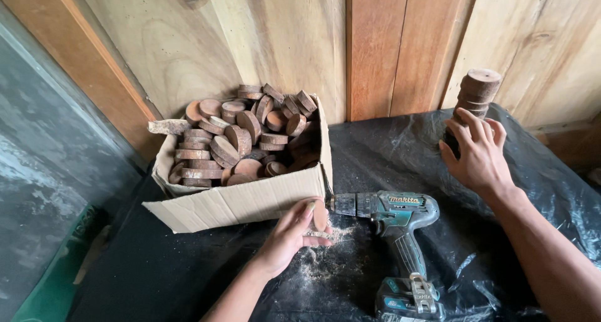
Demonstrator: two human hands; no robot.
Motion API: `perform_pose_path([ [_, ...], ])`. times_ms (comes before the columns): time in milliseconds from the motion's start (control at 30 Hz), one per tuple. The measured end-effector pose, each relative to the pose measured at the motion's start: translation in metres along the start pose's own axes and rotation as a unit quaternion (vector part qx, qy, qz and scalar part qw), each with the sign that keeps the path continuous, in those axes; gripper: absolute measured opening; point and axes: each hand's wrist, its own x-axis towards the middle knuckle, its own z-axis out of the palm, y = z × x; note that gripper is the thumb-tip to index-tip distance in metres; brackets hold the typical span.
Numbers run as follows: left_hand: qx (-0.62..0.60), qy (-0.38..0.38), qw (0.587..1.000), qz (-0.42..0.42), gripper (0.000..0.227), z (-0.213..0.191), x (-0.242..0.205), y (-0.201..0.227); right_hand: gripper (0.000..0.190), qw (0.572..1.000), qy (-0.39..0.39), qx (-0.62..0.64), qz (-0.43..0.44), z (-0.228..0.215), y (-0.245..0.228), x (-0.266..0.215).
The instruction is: The person drills holes into wood disks using a power drill and stacks them on top of each other.
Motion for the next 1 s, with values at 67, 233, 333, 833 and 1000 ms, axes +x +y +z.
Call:
perform_pose_path([
  [67,0.01,0.011,1.0,0.005,0.053,0.002,0.001,0.003,0.048,1.0,-0.006,0.001,-0.005,-0.002,0.001,0.001],
  [233,0.022,0.032,0.999,0.026,0.051,-0.002,0.001,-0.004,0.047,0.999,0.027,0.03,-0.031,-0.02,-0.017,0.013],
  [333,0.034,0.038,0.998,0.04,0.051,-0.001,0.001,-0.005,0.041,0.997,0.038,0.061,-0.012,-0.04,-0.039,0.023],
  [833,0.052,0.058,0.994,0.07,0.043,-0.002,-0.002,-0.016,0.05,0.515,-0.488,0.491,0.505,-0.104,-0.112,-0.057],
  [1000,0.042,0.04,0.995,0.087,0.04,-0.007,-0.008,-0.015,0.031,0.389,-0.381,0.592,0.594,-0.11,-0.12,-0.063],
])
